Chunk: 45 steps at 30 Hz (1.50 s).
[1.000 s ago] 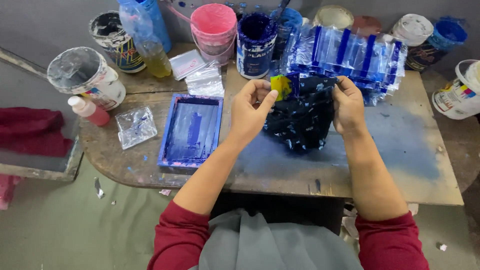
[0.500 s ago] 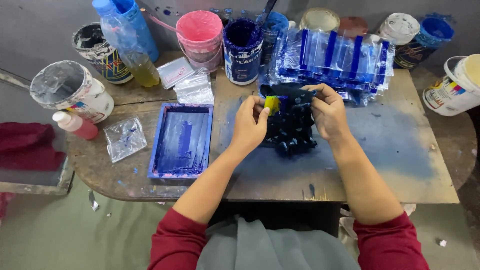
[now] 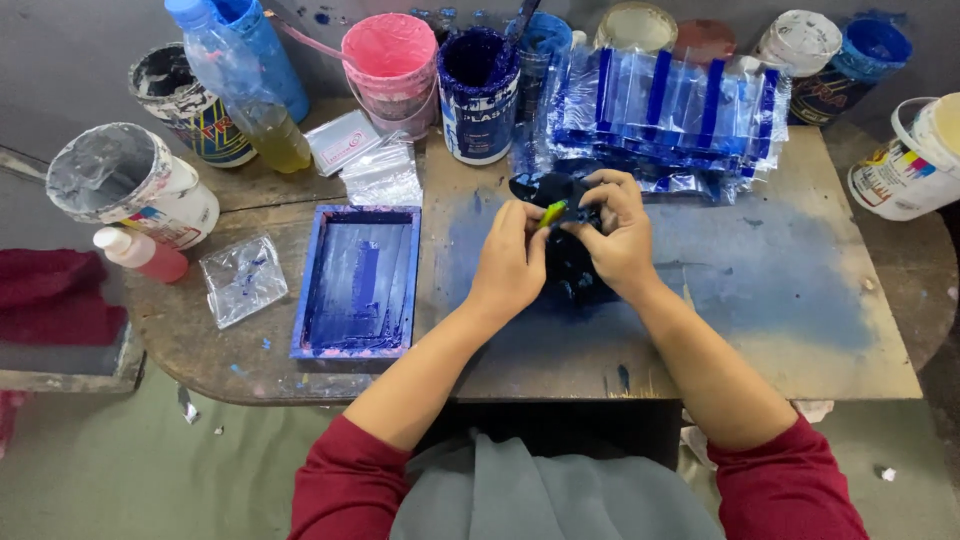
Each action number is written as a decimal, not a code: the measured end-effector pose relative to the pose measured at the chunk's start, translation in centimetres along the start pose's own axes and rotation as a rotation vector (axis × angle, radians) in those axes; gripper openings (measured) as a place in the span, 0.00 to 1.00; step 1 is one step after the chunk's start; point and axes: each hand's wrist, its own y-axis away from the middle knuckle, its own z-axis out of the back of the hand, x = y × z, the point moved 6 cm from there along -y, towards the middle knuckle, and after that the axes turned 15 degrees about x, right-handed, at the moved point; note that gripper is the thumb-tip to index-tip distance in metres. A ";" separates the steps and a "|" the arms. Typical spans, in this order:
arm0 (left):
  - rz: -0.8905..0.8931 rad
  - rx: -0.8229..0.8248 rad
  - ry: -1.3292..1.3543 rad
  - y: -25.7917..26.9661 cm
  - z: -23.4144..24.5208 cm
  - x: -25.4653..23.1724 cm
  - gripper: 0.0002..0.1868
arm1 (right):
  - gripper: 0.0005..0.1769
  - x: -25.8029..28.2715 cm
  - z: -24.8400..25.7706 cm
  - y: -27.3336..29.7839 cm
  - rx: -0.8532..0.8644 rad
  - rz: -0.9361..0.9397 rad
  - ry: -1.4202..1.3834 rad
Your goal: The person cleans a wooden workbench with a dark cloth, then uses a yellow sponge to apply blue paint from a tray onto a dark fabric item. They later wipe a clear plastic sheet with the cloth and place the paint tray on top of it.
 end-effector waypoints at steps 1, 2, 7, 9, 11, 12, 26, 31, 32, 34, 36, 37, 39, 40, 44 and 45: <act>0.000 0.003 0.001 0.1 -0.3 0.1 0.03 | 0.15 -0.4 0.1 0.1 -0.002 -0.002 0.000; -0.017 0.012 -0.014 0.1 -0.6 0.1 0.03 | 0.18 -0.8 0.3 0.1 -0.012 0.002 -0.018; -0.061 0.009 -0.041 0.3 -0.7 -0.6 0.05 | 0.30 0.8 0.6 -0.4 -0.004 -0.021 -0.143; -0.071 0.015 -0.024 0.4 -0.6 -0.6 0.04 | 0.23 0.4 0.6 -0.3 -0.012 -0.059 -0.137; -0.067 0.012 -0.022 0.5 -0.7 -0.4 0.04 | 0.21 -0.3 0.8 -0.2 -0.023 -0.066 -0.096; -0.063 0.008 -0.020 0.6 -0.7 -0.3 0.04 | 0.19 -0.6 0.9 -0.2 -0.033 -0.072 -0.057; 0.021 -0.048 -0.044 0.6 0.6 -0.4 0.03 | 0.08 -1.2 0.6 -0.2 -0.037 -0.228 -0.244; 0.025 -0.083 -0.015 0.7 1.1 -0.2 0.03 | 0.11 -1.5 0.2 -0.1 -0.005 -0.221 -0.334; 0.025 -0.087 -0.003 0.6 1.3 -0.2 0.03 | 0.14 -2.1 0.1 0.0 0.008 -0.216 -0.369; 0.025 -0.092 0.010 0.6 1.4 0.0 0.04 | 0.17 -2.9 0.1 0.0 0.021 -0.211 -0.403; 0.018 -0.093 0.054 0.6 1.5 0.3 0.04 | 0.19 -3.3 0.1 0.0 0.059 -0.200 -0.408; 0.018 -0.095 0.055 0.6 1.4 0.3 0.04 | 0.19 -3.1 0.2 -0.1 0.061 -0.200 -0.408; 0.018 -0.105 0.095 0.7 1.5 0.5 0.05 | 0.17 -2.7 0.4 -0.1 0.072 -0.194 -0.429; 0.019 -0.105 0.096 0.7 1.4 0.5 0.05 | 0.17 -2.8 0.7 -0.2 0.072 -0.194 -0.429; 0.031 -0.105 0.142 0.8 1.2 0.8 0.04 | 0.15 -2.4 1.6 -0.5 0.071 -0.162 -0.388; 0.041 -0.107 0.147 0.8 1.1 0.9 0.04 | 0.14 -2.2 1.9 -0.5 0.055 -0.165 -0.375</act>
